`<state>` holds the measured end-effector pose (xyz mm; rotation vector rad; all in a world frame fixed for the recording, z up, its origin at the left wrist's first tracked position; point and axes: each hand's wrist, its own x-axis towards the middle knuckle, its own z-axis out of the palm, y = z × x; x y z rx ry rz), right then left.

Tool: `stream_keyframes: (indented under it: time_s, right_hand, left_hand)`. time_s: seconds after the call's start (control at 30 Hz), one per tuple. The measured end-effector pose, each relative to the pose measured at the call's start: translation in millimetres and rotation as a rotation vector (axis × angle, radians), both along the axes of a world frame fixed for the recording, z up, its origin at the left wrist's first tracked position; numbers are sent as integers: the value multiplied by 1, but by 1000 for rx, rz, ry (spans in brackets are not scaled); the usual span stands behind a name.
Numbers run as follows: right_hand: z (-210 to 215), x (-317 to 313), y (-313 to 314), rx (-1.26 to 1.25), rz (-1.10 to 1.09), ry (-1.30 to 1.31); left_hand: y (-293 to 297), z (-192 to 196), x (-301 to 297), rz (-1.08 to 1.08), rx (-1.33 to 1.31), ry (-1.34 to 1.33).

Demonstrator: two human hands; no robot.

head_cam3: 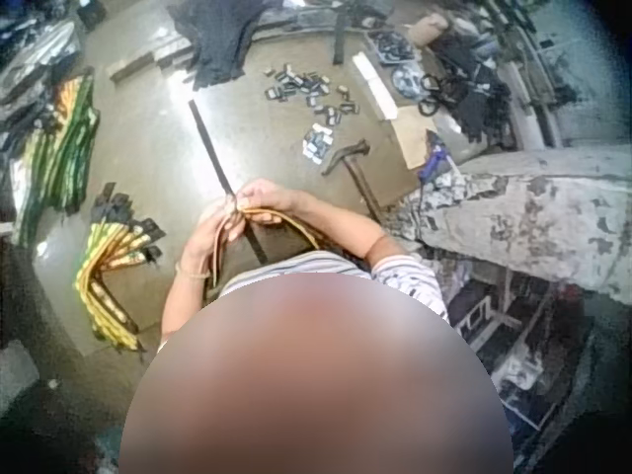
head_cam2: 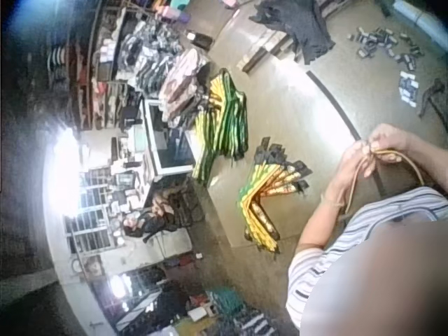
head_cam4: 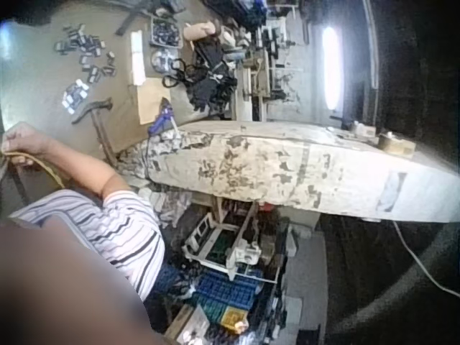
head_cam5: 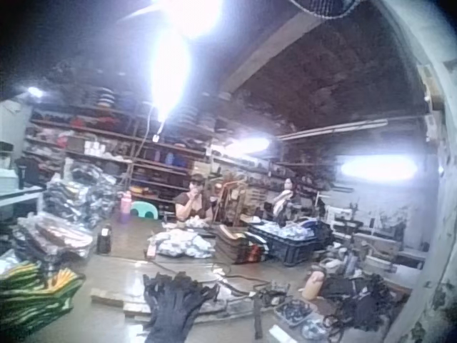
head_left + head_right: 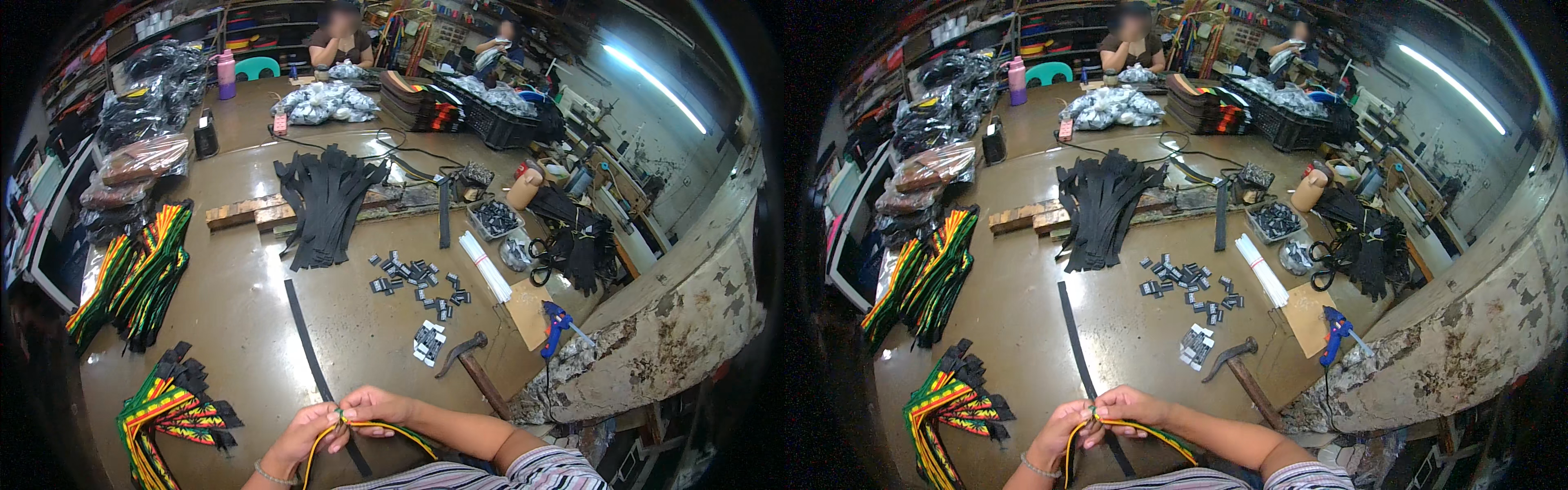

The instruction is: The person assembles fabric straps by applying hot glue to black webbing, attaching colorful patterned fabric, and securing metal buckles. They repeatedly fold, align, and press the materials together, then trim excess fabric with scissors.

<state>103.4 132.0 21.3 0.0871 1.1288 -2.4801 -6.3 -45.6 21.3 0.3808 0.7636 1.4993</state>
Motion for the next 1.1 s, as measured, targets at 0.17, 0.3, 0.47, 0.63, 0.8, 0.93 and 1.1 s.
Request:
stream_keyframes:
  time_s: [0.17,0.3,0.47,0.63,0.8,0.93,1.1]
  right_hand:
    - [5,-5,-1,260,-91,55]
    - [5,-1,3,458,-44,14]
    - [0,-6,8,482,-221,-65]
    - [3,-19,-7,699,-45,-166]
    - [4,-18,-2,866,-80,61]
    - [2,-12,14,204,-79,-203]
    - [12,-7,15,404,-195,-170]
  left_hand:
    - [8,1,-3,144,-139,371]
    - [8,-3,-8,85,-135,274]
    - [3,-17,-22,278,-133,103]
    - [-1,-27,-43,533,-178,61]
    - [-4,-17,-44,342,-155,88]
    - [3,-8,-36,0,-186,386]
    - [7,3,-20,-1,-235,389]
